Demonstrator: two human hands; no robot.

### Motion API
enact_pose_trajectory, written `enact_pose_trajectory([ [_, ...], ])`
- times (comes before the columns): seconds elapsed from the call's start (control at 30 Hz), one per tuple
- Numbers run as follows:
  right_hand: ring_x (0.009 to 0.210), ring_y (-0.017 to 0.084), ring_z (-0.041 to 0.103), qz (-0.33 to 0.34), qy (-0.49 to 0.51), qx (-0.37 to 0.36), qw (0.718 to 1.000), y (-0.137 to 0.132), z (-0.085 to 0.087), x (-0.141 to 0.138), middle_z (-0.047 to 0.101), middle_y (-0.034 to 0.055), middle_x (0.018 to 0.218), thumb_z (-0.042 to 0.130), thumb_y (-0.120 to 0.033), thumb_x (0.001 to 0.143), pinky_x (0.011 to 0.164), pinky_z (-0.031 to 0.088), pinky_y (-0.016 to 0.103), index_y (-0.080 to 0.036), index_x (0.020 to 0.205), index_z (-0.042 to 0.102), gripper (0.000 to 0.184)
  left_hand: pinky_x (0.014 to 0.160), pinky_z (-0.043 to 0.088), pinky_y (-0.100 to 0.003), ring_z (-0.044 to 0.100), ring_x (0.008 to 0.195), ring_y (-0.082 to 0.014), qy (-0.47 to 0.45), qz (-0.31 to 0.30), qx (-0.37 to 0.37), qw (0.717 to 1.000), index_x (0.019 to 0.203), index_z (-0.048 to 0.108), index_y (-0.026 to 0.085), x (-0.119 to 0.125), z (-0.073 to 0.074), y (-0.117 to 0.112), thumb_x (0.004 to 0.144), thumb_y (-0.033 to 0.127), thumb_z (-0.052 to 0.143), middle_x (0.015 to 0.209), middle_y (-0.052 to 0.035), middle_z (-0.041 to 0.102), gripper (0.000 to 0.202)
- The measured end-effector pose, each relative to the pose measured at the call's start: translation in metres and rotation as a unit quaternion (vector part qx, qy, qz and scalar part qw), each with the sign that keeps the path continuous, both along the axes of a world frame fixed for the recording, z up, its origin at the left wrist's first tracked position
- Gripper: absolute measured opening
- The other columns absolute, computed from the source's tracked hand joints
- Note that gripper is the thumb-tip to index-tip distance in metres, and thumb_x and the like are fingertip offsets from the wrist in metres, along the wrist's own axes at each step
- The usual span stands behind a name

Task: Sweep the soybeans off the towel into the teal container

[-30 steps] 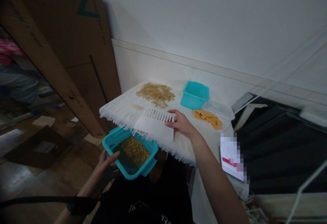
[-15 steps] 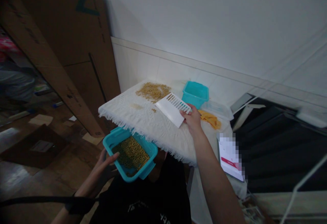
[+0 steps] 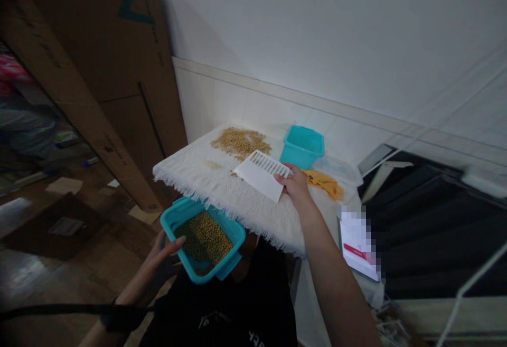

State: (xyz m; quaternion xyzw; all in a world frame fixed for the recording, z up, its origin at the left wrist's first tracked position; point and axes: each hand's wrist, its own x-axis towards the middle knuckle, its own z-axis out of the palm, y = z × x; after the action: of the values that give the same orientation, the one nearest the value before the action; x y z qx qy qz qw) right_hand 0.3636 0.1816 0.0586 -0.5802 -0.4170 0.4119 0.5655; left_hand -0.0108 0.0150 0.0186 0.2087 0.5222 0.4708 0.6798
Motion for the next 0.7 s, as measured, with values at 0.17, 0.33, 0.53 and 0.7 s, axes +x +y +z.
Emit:
enact_pose_trajectory([
  [0.17,0.082,0.026,0.076,-0.009,0.011,-0.02,1.0,-0.0027,0.0038,0.0007,0.079,-0.001,0.085,0.095,-0.027,0.049,0.066,0.063,0.037,-0.027,0.114,0.068,0.071,0.092,0.069,-0.059,0.083,0.105,-0.0414,0.01,-0.002,-0.005,1.0,0.159,0.036,0.037,-0.0028,-0.0058,0.0015,0.073,0.046,0.099,0.143,-0.0189,0.073,0.107],
  [0.33,0.082,0.025,0.075,-0.018,0.011,-0.034,0.999,-0.0043,0.0051,0.0006,0.079,-0.0007,0.088,0.093,-0.023,0.048,0.065,0.062,0.036,-0.027,0.112,0.07,0.068,0.093,0.069,-0.056,0.082,0.112,-0.041,-0.003,-0.001,0.015,1.0,0.159,0.038,0.038,-0.0001,-0.0048,-0.0004,0.076,0.043,0.097,0.149,-0.0177,0.07,0.102],
  [0.53,0.079,0.026,0.075,0.004,0.009,-0.029,1.0,-0.0041,0.004,-0.0011,0.078,-0.0006,0.084,0.093,-0.026,0.047,0.066,0.062,0.037,-0.027,0.114,0.069,0.071,0.094,0.069,-0.057,0.081,0.115,-0.0424,0.007,0.003,0.017,1.0,0.16,0.036,0.037,0.0012,-0.0039,-0.002,0.077,0.047,0.096,0.146,-0.0186,0.071,0.103],
  [0.7,0.077,0.025,0.075,0.011,0.005,-0.016,1.0,-0.0052,0.0035,-0.0059,0.078,-0.0013,0.083,0.095,-0.032,0.046,0.064,0.061,0.036,-0.027,0.115,0.068,0.073,0.094,0.068,-0.057,0.083,0.109,-0.0415,0.011,0.004,0.022,1.0,0.157,0.04,0.034,0.0,-0.0003,-0.0024,0.074,0.045,0.097,0.138,-0.0176,0.076,0.102],
])
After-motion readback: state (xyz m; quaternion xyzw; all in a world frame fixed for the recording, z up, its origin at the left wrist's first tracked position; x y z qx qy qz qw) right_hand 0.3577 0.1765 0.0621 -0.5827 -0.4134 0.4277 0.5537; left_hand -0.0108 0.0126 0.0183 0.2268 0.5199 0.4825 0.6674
